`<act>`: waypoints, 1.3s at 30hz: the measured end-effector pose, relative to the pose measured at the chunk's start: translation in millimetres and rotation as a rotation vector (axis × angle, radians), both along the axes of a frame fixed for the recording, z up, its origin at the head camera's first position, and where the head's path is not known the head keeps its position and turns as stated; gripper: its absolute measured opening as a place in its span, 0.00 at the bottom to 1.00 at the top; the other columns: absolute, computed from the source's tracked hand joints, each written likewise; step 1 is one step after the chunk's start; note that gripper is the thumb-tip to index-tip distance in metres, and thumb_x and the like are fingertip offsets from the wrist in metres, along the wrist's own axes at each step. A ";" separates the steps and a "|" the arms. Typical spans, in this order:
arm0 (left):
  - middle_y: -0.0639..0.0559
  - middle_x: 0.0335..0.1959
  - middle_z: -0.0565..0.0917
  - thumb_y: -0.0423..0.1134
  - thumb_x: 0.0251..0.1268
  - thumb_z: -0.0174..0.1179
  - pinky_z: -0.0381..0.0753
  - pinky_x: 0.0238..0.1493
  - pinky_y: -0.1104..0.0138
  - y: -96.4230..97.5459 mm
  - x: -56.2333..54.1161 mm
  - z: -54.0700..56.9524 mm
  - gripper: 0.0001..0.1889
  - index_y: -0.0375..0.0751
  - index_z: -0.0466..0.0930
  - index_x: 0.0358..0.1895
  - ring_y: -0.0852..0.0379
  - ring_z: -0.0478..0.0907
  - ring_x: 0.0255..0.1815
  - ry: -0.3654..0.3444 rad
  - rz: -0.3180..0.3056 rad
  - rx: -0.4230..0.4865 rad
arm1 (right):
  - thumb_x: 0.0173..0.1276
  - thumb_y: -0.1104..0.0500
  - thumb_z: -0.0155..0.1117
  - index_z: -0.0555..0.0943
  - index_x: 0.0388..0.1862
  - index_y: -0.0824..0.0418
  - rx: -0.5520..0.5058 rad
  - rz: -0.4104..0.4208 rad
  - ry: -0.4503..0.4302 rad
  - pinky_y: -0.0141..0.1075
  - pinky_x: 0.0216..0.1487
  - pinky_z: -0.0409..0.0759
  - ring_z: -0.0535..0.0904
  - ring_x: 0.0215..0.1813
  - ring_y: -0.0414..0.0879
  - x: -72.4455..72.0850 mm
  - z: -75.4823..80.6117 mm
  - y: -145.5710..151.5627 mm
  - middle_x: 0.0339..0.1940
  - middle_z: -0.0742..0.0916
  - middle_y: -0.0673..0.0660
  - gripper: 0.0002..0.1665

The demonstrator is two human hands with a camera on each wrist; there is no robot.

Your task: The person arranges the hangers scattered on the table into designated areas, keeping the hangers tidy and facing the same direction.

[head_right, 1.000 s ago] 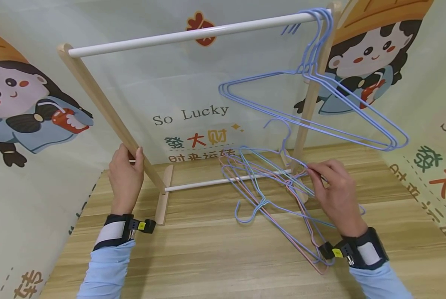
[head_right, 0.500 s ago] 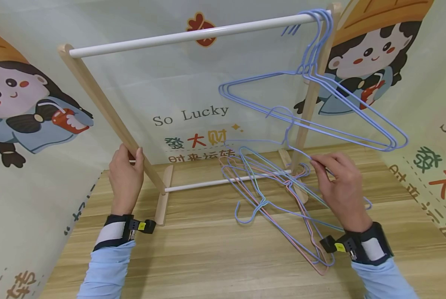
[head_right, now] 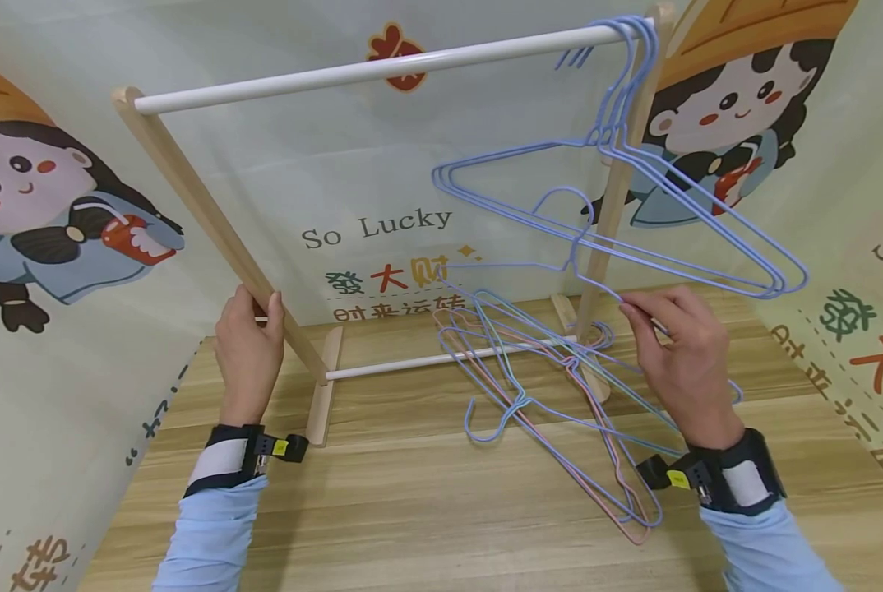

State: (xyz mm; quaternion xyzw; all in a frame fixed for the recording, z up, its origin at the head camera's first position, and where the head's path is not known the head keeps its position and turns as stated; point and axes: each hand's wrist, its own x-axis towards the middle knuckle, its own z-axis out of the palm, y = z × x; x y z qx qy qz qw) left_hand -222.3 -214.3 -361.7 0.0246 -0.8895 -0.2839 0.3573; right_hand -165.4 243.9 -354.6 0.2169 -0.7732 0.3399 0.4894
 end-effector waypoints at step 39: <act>0.38 0.35 0.77 0.44 0.80 0.53 0.81 0.31 0.51 -0.9 -0.4 -0.8 0.16 0.30 0.75 0.45 0.41 0.80 0.37 -0.021 0.001 0.006 | 0.65 0.74 0.69 0.87 0.39 0.74 -0.084 -0.114 0.044 0.27 0.36 0.60 0.69 0.34 0.36 -9.0 42.1 4.7 0.32 0.86 0.68 0.05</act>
